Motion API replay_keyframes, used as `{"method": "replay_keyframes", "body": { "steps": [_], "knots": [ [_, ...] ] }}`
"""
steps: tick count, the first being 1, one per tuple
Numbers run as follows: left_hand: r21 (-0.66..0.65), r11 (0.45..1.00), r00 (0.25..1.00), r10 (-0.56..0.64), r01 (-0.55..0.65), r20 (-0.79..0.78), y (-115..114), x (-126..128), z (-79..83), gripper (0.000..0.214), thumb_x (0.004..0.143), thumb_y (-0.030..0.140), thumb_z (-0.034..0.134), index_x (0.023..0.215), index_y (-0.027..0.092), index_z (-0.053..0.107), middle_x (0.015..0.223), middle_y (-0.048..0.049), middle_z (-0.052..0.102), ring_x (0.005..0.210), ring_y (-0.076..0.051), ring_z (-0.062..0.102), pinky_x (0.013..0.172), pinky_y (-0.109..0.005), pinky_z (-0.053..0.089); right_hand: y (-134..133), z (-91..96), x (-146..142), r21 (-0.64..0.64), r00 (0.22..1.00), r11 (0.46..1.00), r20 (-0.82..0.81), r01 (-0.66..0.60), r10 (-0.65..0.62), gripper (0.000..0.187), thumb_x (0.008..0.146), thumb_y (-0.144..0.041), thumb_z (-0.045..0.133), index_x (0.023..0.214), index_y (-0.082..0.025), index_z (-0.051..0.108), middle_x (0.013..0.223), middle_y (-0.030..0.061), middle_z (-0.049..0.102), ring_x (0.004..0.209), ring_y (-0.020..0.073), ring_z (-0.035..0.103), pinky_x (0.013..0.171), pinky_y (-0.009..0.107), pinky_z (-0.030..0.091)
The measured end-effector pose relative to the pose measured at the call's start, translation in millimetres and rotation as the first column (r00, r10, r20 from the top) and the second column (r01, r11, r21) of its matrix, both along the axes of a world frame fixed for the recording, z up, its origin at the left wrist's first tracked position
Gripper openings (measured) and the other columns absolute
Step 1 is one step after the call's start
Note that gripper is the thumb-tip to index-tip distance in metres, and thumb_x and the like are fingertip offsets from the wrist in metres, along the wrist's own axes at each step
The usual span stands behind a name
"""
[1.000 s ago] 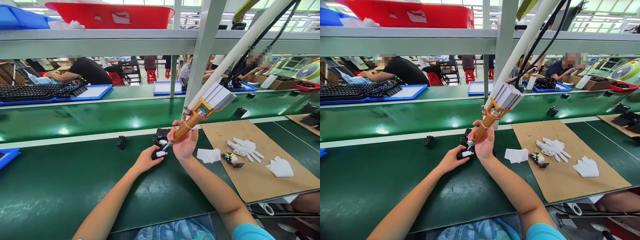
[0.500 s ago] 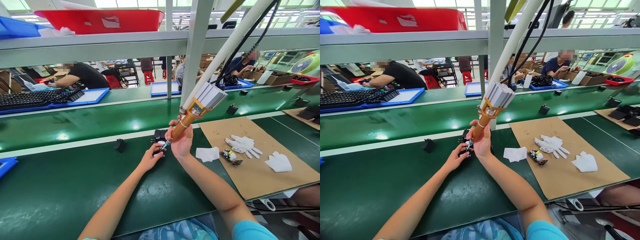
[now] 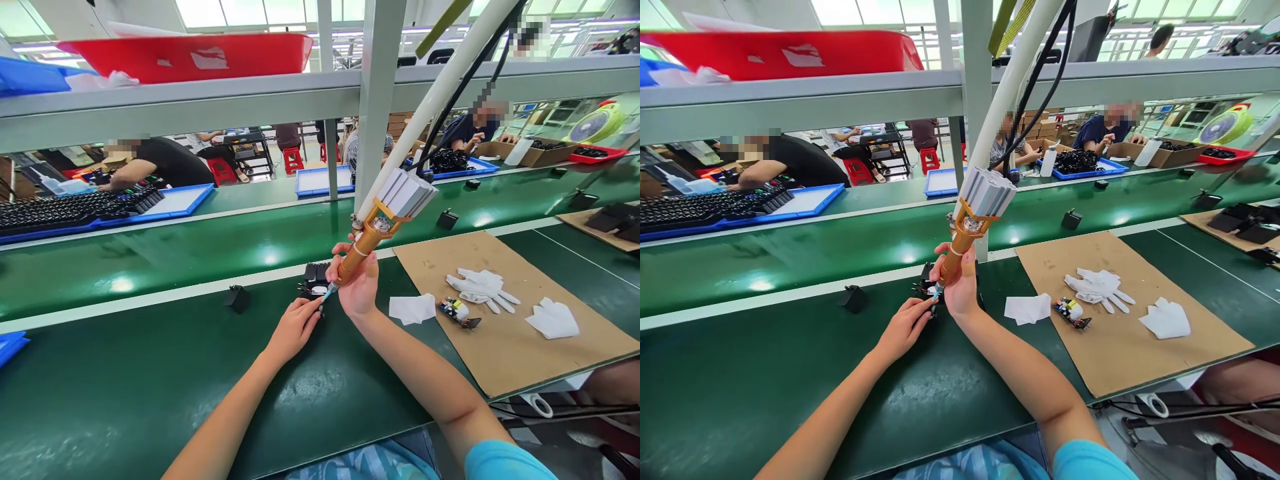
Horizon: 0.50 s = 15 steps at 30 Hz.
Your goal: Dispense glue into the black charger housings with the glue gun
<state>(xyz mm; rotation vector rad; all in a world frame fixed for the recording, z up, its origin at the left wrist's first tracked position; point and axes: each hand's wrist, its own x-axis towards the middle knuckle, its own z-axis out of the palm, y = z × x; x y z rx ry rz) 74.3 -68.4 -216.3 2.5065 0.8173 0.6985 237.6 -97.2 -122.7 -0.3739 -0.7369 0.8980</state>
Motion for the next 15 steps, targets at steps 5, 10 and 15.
{"method": "replay_keyframes", "body": {
  "steps": [5, 10, 15],
  "knots": [
    [-0.055, 0.998, 0.999, 0.021, -0.02, 0.025, -3.7, 3.8, 0.9, 0.036, 0.094, 0.037, 0.046, 0.125, 0.024, 0.056, 0.112, -0.0072, 0.064, 0.103, -0.02, 0.06, 0.092, -0.035, 0.048, 0.6, 0.3, 0.3, -0.013, 1.0, 1.0, -0.005, -0.004, 0.004, 0.037, 0.085, -0.059, 0.04, 0.098, -0.025, 0.042, 0.091, -0.0014, 0.054, 0.05, 0.0061, 0.05, 0.05, 0.024, 0.041],
    [-0.168, 0.98, 0.994, 0.109, -0.107, 0.006, -6.0, 8.8, -2.8, 0.028, 0.093, 0.038, 0.046, 0.111, 0.022, 0.06, 0.106, -0.0054, 0.066, 0.088, -0.018, 0.063, 0.075, -0.029, 0.05, 1.4, -0.7, 1.2, -0.008, 1.0, 1.0, -0.007, -0.001, 0.001, 0.036, 0.086, -0.059, 0.04, 0.099, -0.025, 0.041, 0.09, -0.0012, 0.054, 0.051, 0.0061, 0.05, 0.05, 0.024, 0.041],
    [-0.016, 0.992, 0.986, 0.123, -0.125, -0.113, -8.8, 10.5, -8.7, 0.034, 0.092, 0.042, 0.047, 0.119, 0.024, 0.055, 0.116, -0.0057, 0.063, 0.1, -0.022, 0.061, 0.085, -0.034, 0.048, 1.6, -1.6, 2.4, 0.015, 1.0, 1.0, -0.017, -0.015, 0.016, 0.034, 0.088, -0.056, 0.04, 0.098, -0.024, 0.043, 0.09, -0.0007, 0.055, 0.051, 0.006, 0.05, 0.051, 0.023, 0.041]
  ]
}}
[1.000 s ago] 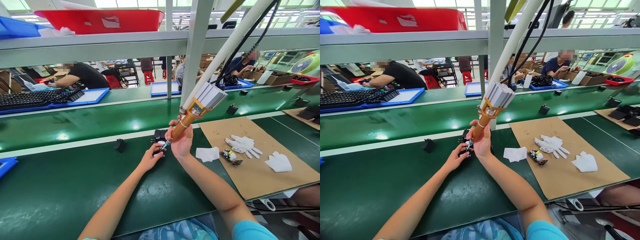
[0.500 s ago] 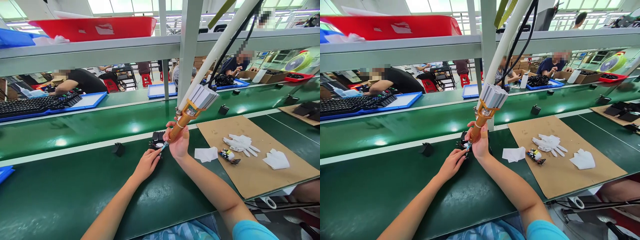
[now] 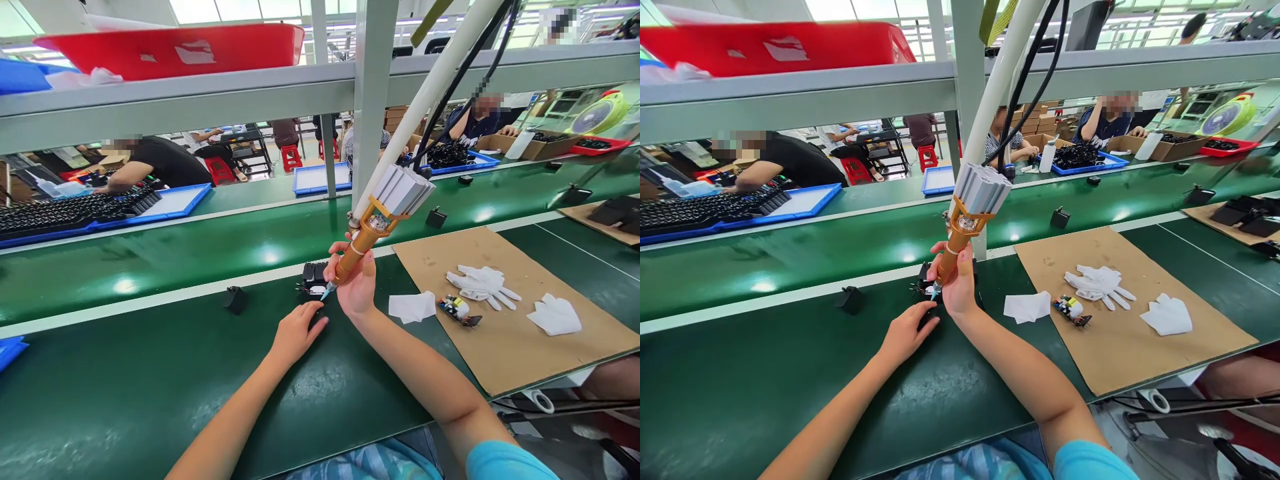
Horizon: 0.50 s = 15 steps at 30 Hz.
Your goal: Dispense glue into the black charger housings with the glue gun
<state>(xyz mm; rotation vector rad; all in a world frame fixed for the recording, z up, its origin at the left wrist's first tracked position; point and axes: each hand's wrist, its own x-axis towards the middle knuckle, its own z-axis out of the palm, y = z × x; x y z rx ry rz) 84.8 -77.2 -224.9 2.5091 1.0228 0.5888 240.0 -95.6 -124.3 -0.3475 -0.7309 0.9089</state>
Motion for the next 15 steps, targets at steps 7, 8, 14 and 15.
{"method": "replay_keyframes", "body": {
  "steps": [7, 8, 14, 15],
  "knots": [
    [0.081, 0.997, 0.997, -0.014, 0.02, -0.08, -2, 1, -5.0, 0.038, 0.093, 0.04, 0.046, 0.124, 0.02, 0.05, 0.117, -0.0104, 0.062, 0.103, -0.026, 0.058, 0.087, -0.041, 0.047, 1, 0.9, 2, -0.033, 1.0, 0.999, 0.008, 0.011, -0.011, 0.036, 0.085, -0.058, 0.041, 0.099, -0.025, 0.042, 0.089, -0.0017, 0.054, 0.05, 0.006, 0.049, 0.05, 0.024, 0.042],
    [0.047, 0.998, 0.998, -0.027, 0.03, -0.059, -1, 1, -4.9, 0.037, 0.093, 0.04, 0.046, 0.123, 0.02, 0.05, 0.116, -0.0099, 0.062, 0.103, -0.026, 0.058, 0.088, -0.04, 0.047, 1, 1.0, 3, -0.039, 1.0, 0.999, 0.012, 0.016, -0.016, 0.037, 0.085, -0.059, 0.041, 0.099, -0.025, 0.041, 0.089, -0.0018, 0.055, 0.05, 0.0059, 0.049, 0.05, 0.024, 0.042],
    [-0.547, 0.837, 0.87, 0.284, -0.021, 0.402, 11, -4, 5.1, 0.047, 0.087, 0.055, 0.049, 0.12, 0.021, 0.047, 0.088, -0.0036, 0.061, 0.075, -0.018, 0.06, 0.07, -0.034, 0.05, 3, -1.5, 5, -0.014, 0.999, 0.999, 0.011, 0.033, -0.033, 0.037, 0.085, -0.059, 0.044, 0.099, -0.025, 0.043, 0.091, -0.0011, 0.054, 0.051, 0.006, 0.049, 0.05, 0.024, 0.042],
    [-0.667, 0.743, 0.788, 0.38, 0.052, 0.485, 13, -5, 9.2, 0.05, 0.086, 0.058, 0.047, 0.119, 0.021, 0.046, 0.084, -0.0027, 0.059, 0.069, -0.017, 0.059, 0.063, -0.032, 0.049, 3, -2.4, 5, -0.012, 0.999, 0.999, 0.017, 0.04, -0.039, 0.037, 0.084, -0.059, 0.045, 0.099, -0.025, 0.044, 0.091, -0.001, 0.054, 0.051, 0.006, 0.049, 0.05, 0.024, 0.042]
  ]
}}
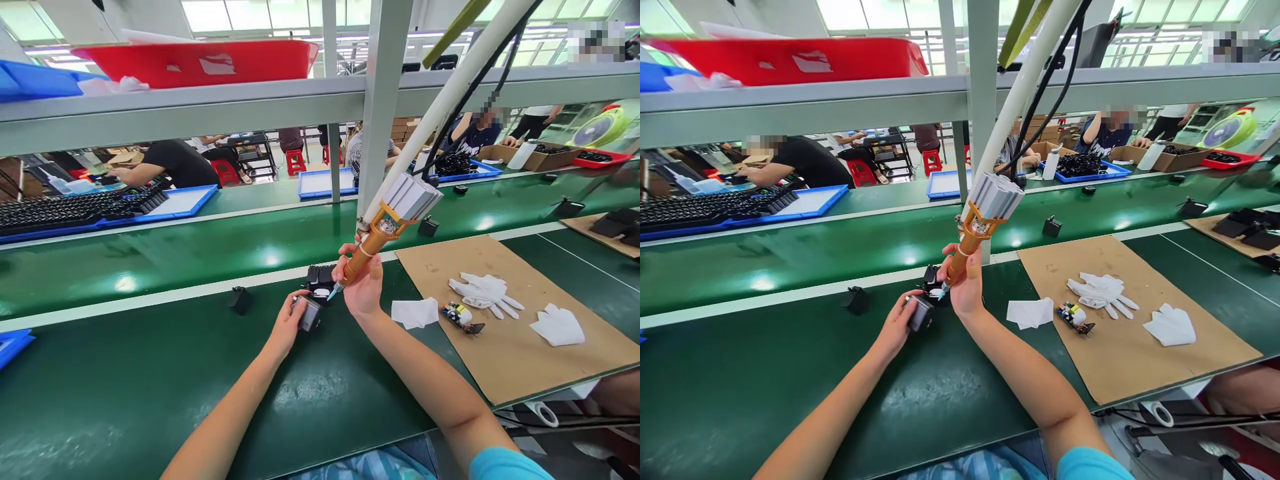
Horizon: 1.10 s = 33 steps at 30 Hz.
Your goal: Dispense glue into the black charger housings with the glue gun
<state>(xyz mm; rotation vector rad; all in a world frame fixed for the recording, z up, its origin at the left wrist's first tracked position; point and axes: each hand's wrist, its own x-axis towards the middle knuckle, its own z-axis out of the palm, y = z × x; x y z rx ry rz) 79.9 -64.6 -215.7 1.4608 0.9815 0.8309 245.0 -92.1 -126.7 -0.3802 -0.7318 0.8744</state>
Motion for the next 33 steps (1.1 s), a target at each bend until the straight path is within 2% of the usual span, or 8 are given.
{"method": "replay_keyframes", "body": {
  "steps": [4, 9, 12, 15, 20, 23, 26, 33],
  "knots": [
    [-0.358, 0.929, 0.91, 0.066, 0.094, 0.409, 2, -6, 19.3, 0.051, 0.083, 0.061, 0.046, 0.115, 0.02, 0.046, 0.075, -0.0005, 0.052, 0.055, -0.011, 0.05, 0.048, -0.024, 0.04, 2, -3.0, 2, -0.025, 0.998, 0.999, 0.046, 0.04, -0.038, 0.033, 0.081, -0.05, 0.057, 0.1, -0.026, 0.045, 0.093, -0.002, 0.054, 0.053, 0.0049, 0.048, 0.052, 0.024, 0.043],
    [-0.353, 0.922, 0.845, 0.059, 0.158, 0.531, 0, -11, 30.8, 0.047, 0.082, 0.057, 0.05, 0.112, 0.021, 0.045, 0.075, -0.0004, 0.05, 0.053, -0.009, 0.046, 0.048, -0.023, 0.036, 4, -4.1, 4, -0.028, 0.997, 0.998, 0.051, 0.059, -0.057, 0.031, 0.081, -0.038, 0.059, 0.107, -0.028, 0.046, 0.093, -0.0027, 0.054, 0.053, 0.0044, 0.049, 0.053, 0.023, 0.043],
    [-0.247, 0.965, 0.898, 0.028, 0.091, 0.439, 5, -16, 27.8, 0.049, 0.084, 0.059, 0.047, 0.114, 0.021, 0.046, 0.077, -0.0008, 0.051, 0.058, -0.012, 0.05, 0.053, -0.025, 0.04, 4, -4.3, 5, -0.032, 0.997, 0.998, 0.054, 0.061, -0.059, 0.031, 0.081, -0.037, 0.058, 0.108, -0.028, 0.047, 0.093, -0.0023, 0.053, 0.053, 0.0044, 0.049, 0.053, 0.023, 0.043],
    [0.05, 0.989, 0.989, 0.134, -0.137, 0.059, 17, -26, 21.3, 0.047, 0.086, 0.058, 0.047, 0.114, 0.022, 0.051, 0.083, -0.0038, 0.055, 0.072, -0.017, 0.055, 0.065, -0.03, 0.043, 4, -5.2, 7, -0.041, 0.996, 0.997, 0.068, 0.067, -0.065, 0.031, 0.081, -0.038, 0.058, 0.109, -0.029, 0.047, 0.093, -0.0026, 0.053, 0.053, 0.0044, 0.049, 0.052, 0.023, 0.042],
    [0.768, 0.634, 0.635, 0.631, -0.092, -0.445, 44, -57, 7.8, 0.04, 0.087, 0.049, 0.052, 0.112, 0.02, 0.06, 0.091, -0.0123, 0.062, 0.101, -0.031, 0.05, 0.092, -0.047, 0.033, 5, -6.7, 7, -0.033, 0.995, 0.997, 0.077, 0.071, -0.068, 0.029, 0.083, -0.036, 0.055, 0.11, -0.03, 0.048, 0.094, -0.0024, 0.054, 0.053, 0.0043, 0.049, 0.053, 0.023, 0.043],
    [0.85, 0.527, 0.494, 0.74, -0.004, -0.457, 55, -70, 0.2, 0.039, 0.09, 0.047, 0.049, 0.113, 0.018, 0.061, 0.096, -0.015, 0.062, 0.106, -0.033, 0.047, 0.096, -0.051, 0.027, 5, -6.7, 6, -0.038, 0.995, 0.997, 0.076, 0.066, -0.063, 0.029, 0.083, -0.036, 0.055, 0.11, -0.03, 0.048, 0.094, -0.0023, 0.054, 0.053, 0.0043, 0.049, 0.053, 0.023, 0.043],
    [0.856, 0.513, 0.422, 0.763, 0.064, -0.489, 58, -77, -3.1, 0.038, 0.093, 0.044, 0.045, 0.113, 0.016, 0.061, 0.099, -0.0151, 0.059, 0.11, -0.034, 0.044, 0.098, -0.053, 0.024, 5, -6.7, 5, -0.032, 0.995, 0.997, 0.078, 0.065, -0.062, 0.031, 0.082, -0.037, 0.056, 0.111, -0.03, 0.048, 0.093, -0.0022, 0.054, 0.053, 0.0045, 0.049, 0.053, 0.023, 0.043],
    [0.853, 0.519, 0.462, 0.771, -0.059, -0.438, 56, -81, 5.9, 0.039, 0.095, 0.043, 0.042, 0.114, 0.015, 0.06, 0.119, -0.016, 0.052, 0.12, -0.038, 0.037, 0.098, -0.056, 0.024, 3, -7.4, 5, -0.008, 0.997, 0.999, 0.055, 0.046, -0.045, 0.028, 0.084, -0.034, 0.056, 0.11, -0.028, 0.048, 0.094, -0.0016, 0.054, 0.054, 0.0045, 0.05, 0.054, 0.023, 0.043]
  ]
}}
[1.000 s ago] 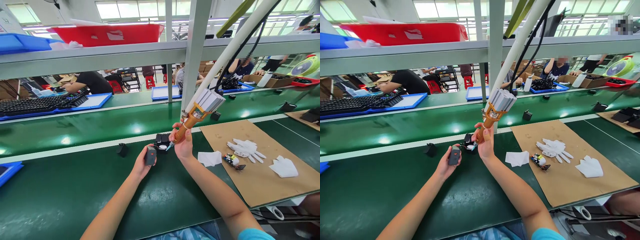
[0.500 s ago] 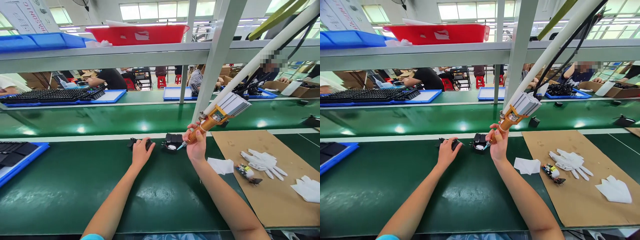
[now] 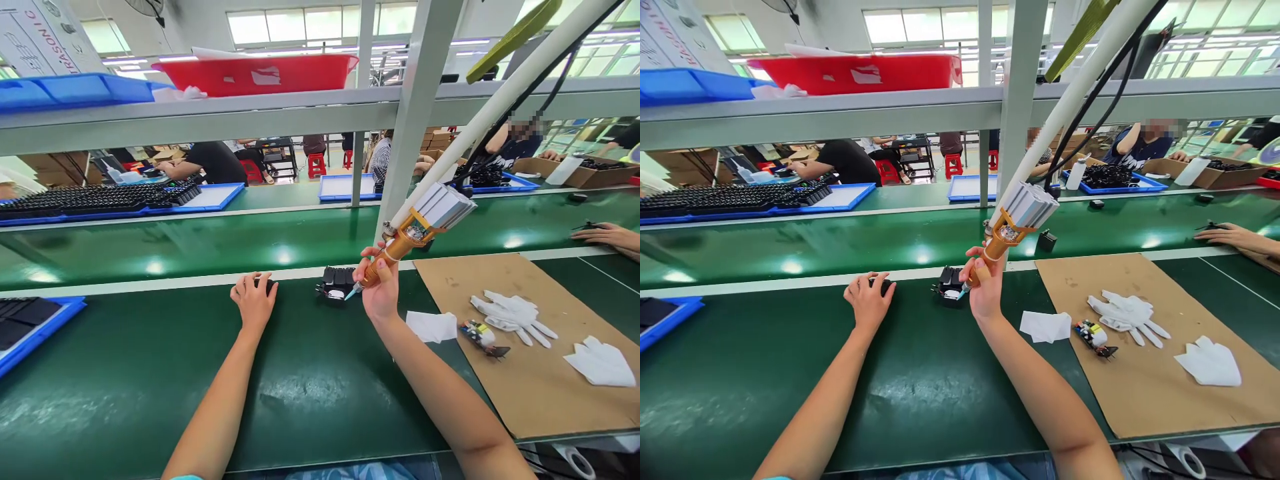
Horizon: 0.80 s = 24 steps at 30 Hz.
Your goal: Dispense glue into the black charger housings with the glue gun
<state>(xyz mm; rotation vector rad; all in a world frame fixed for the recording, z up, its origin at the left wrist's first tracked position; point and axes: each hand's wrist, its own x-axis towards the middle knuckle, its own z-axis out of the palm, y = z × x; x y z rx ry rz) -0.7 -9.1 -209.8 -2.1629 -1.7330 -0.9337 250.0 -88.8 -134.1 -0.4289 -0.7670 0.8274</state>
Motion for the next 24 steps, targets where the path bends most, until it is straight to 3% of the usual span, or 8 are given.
{"method": "replay_keyframes", "body": {
  "steps": [2, 4, 7, 10, 13, 20, 22, 24],
  "knots": [
    [-0.012, 0.999, 0.999, -0.043, 0.044, 0.031, -6, 9, 1.4, 0.04, 0.094, 0.045, 0.042, 0.115, 0.015, 0.058, 0.114, -0.0146, 0.056, 0.115, -0.034, 0.045, 0.097, -0.05, 0.03, 0, 0.1, 0, -0.005, 1.0, 1.0, -0.004, -0.008, 0.008, 0.028, 0.084, -0.034, 0.056, 0.11, -0.028, 0.048, 0.093, -0.0019, 0.054, 0.054, 0.0045, 0.05, 0.055, 0.023, 0.044],
    [-0.061, 0.989, 0.99, -0.132, 0.135, 0.052, -18, 26, -0.3, 0.044, 0.092, 0.05, 0.046, 0.118, 0.016, 0.054, 0.097, -0.0094, 0.063, 0.094, -0.024, 0.058, 0.085, -0.037, 0.042, 0, 0.4, 0, -0.01, 1.0, 1.0, -0.007, -0.014, 0.014, 0.03, 0.083, -0.035, 0.057, 0.11, -0.028, 0.047, 0.093, -0.0022, 0.054, 0.054, 0.0044, 0.05, 0.055, 0.023, 0.044],
    [-0.285, 0.921, 0.964, -0.257, 0.265, 0.066, -41, 60, -6.9, 0.068, 0.085, 0.06, 0.051, 0.138, 0.019, 0.036, 0.082, -0.0023, 0.067, 0.068, -0.018, 0.063, 0.063, -0.028, 0.043, 0, 0.9, 0, -0.018, 1.0, 1.0, -0.01, -0.011, 0.01, 0.032, 0.082, -0.037, 0.059, 0.11, -0.028, 0.045, 0.093, -0.0027, 0.054, 0.053, 0.004, 0.05, 0.054, 0.022, 0.043],
    [-0.455, 0.849, 0.959, -0.278, 0.268, 0.045, -57, 88, -11.3, 0.088, 0.083, 0.061, 0.053, 0.149, 0.022, 0.012, 0.099, -0.0064, 0.069, 0.083, -0.023, 0.067, 0.065, -0.028, 0.044, 1, 1.3, 0, -0.031, 1.0, 1.0, 0.0, -0.004, 0.004, 0.033, 0.082, -0.038, 0.059, 0.108, -0.027, 0.044, 0.092, -0.0032, 0.054, 0.053, 0.0034, 0.049, 0.054, 0.021, 0.043],
    [-0.487, 0.846, 0.972, -0.234, 0.218, 0.029, -58, 104, -11.2, 0.097, 0.081, 0.062, 0.054, 0.151, 0.019, 0.003, 0.105, -0.0116, 0.067, 0.094, -0.027, 0.065, 0.069, -0.03, 0.045, 1, 1.4, 1, -0.042, 1.0, 0.999, 0.009, -0.009, 0.009, 0.031, 0.082, -0.039, 0.058, 0.107, -0.027, 0.043, 0.093, -0.0034, 0.054, 0.052, 0.003, 0.049, 0.054, 0.021, 0.043],
    [-0.439, 0.878, 0.98, -0.141, 0.189, 0.139, -48, 119, -13.8, 0.098, 0.079, 0.058, 0.058, 0.15, 0.017, 0.006, 0.112, -0.0144, 0.063, 0.097, -0.03, 0.063, 0.078, -0.037, 0.046, 2, 1.9, 1, -0.021, 1.0, 1.0, -0.003, -0.016, 0.016, 0.029, 0.083, -0.037, 0.058, 0.105, -0.027, 0.043, 0.093, -0.0036, 0.055, 0.053, 0.0032, 0.05, 0.053, 0.021, 0.043],
    [-0.426, 0.87, 0.962, -0.17, 0.249, 0.215, -48, 114, -16.5, 0.093, 0.079, 0.05, 0.06, 0.15, 0.019, 0.01, 0.112, -0.0123, 0.063, 0.098, -0.029, 0.062, 0.081, -0.037, 0.046, 2, 2.0, 1, -0.016, 1.0, 1.0, -0.007, -0.018, 0.018, 0.028, 0.083, -0.037, 0.059, 0.104, -0.027, 0.043, 0.093, -0.0036, 0.055, 0.053, 0.0033, 0.051, 0.053, 0.021, 0.043],
    [-0.412, 0.822, 0.908, -0.277, 0.393, 0.313, -49, 103, -19.4, 0.09, 0.077, 0.04, 0.063, 0.149, 0.023, 0.013, 0.116, -0.01, 0.06, 0.102, -0.025, 0.06, 0.085, -0.036, 0.046, 1, 1.7, 0, -0.012, 1.0, 1.0, -0.009, -0.017, 0.016, 0.027, 0.083, -0.037, 0.059, 0.102, -0.026, 0.043, 0.093, -0.0035, 0.055, 0.053, 0.0033, 0.051, 0.053, 0.021, 0.043]
  ]
}}
